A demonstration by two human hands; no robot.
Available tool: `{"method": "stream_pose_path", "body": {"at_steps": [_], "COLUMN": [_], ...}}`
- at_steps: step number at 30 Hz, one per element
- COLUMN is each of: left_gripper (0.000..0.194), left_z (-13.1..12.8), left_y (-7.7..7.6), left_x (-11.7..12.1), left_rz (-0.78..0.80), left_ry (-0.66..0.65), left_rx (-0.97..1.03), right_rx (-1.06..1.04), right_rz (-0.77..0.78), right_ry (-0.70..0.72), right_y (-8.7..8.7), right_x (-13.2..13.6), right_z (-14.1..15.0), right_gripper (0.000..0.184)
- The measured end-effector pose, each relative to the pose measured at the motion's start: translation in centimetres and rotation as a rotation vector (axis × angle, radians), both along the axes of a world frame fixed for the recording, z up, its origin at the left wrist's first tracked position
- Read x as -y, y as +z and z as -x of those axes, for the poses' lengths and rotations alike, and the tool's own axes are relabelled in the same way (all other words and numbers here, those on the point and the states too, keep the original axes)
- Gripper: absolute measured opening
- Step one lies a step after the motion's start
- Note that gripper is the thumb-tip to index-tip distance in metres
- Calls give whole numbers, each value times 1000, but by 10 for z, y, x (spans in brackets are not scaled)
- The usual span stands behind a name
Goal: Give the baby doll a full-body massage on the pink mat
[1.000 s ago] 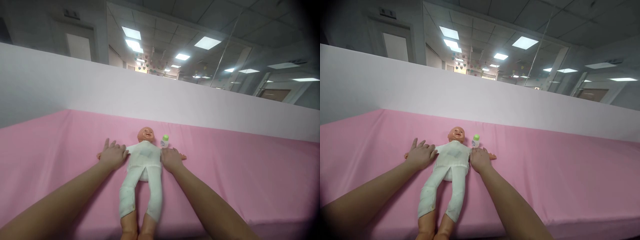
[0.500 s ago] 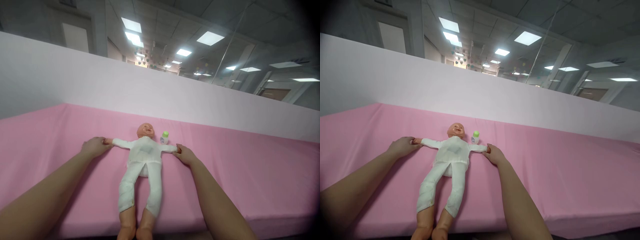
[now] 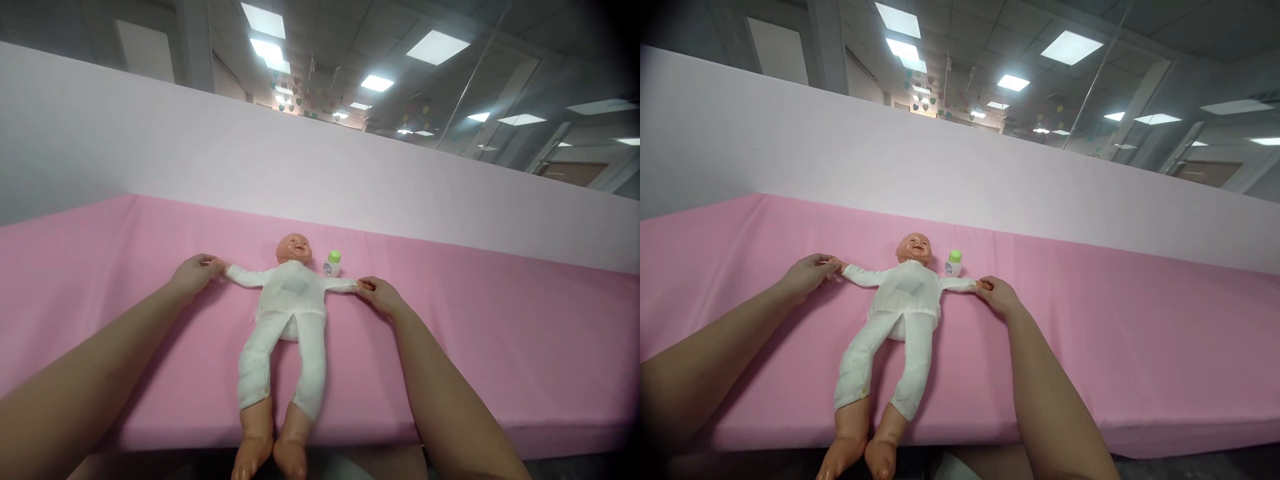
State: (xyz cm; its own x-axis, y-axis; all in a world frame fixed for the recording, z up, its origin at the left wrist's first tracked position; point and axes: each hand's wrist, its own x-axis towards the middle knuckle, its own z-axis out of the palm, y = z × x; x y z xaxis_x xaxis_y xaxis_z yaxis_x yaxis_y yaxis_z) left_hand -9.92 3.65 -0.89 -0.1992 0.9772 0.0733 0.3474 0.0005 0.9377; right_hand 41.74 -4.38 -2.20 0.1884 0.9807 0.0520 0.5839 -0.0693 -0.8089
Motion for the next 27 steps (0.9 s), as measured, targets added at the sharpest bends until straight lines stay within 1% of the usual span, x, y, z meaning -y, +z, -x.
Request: {"method": "stream_pose_path", "body": {"at_steps": [3, 6, 8, 9, 11, 13, 16, 18, 21, 24, 27], "left_gripper": [46, 44, 44, 44, 44, 43, 43, 42, 42, 41, 39], "left_z": [6, 9, 9, 9, 9, 8, 7, 4, 1, 1, 2], "left_y": [-3, -5, -6, -6, -6, -5, -1, 2, 5, 5, 3], "left_x": [-4, -7, -8, -8, -8, -7, -4, 0, 4, 3, 2], "left_rz": [11, 3, 0, 1, 3, 12, 51, 78, 88, 73, 58], "left_ry": [-5, 4, -2, -7, -18, -21, -44, -64, -64, -62, -69], "left_rx": [30, 36, 46, 54, 75, 102, 160, 201, 232, 237, 245], "right_rx": [-137, -324, -463, -530, -649, -745, -844, -880, -886, -870, -873], "right_rz": [-12, -34, -49, -59, -84, -97, -73, -42, 12, 46, 49], "right_ry": [-22, -62, -71, -73, -65, -34, 24, 43, 36, 5, -23], "right_y": [-3, -8, -11, -11, -10, -7, -2, -1, -2, -3, -3], "right_x": [-1, -4, -6, -7, -8, -8, -6, -4, -1, 0, -1], "right_z": [-5, -7, -6, -4, 2, 9, 18, 21, 20, 17, 15], "right_gripper": [54, 52, 48, 44, 30, 18, 11, 11, 21, 30, 32]}}
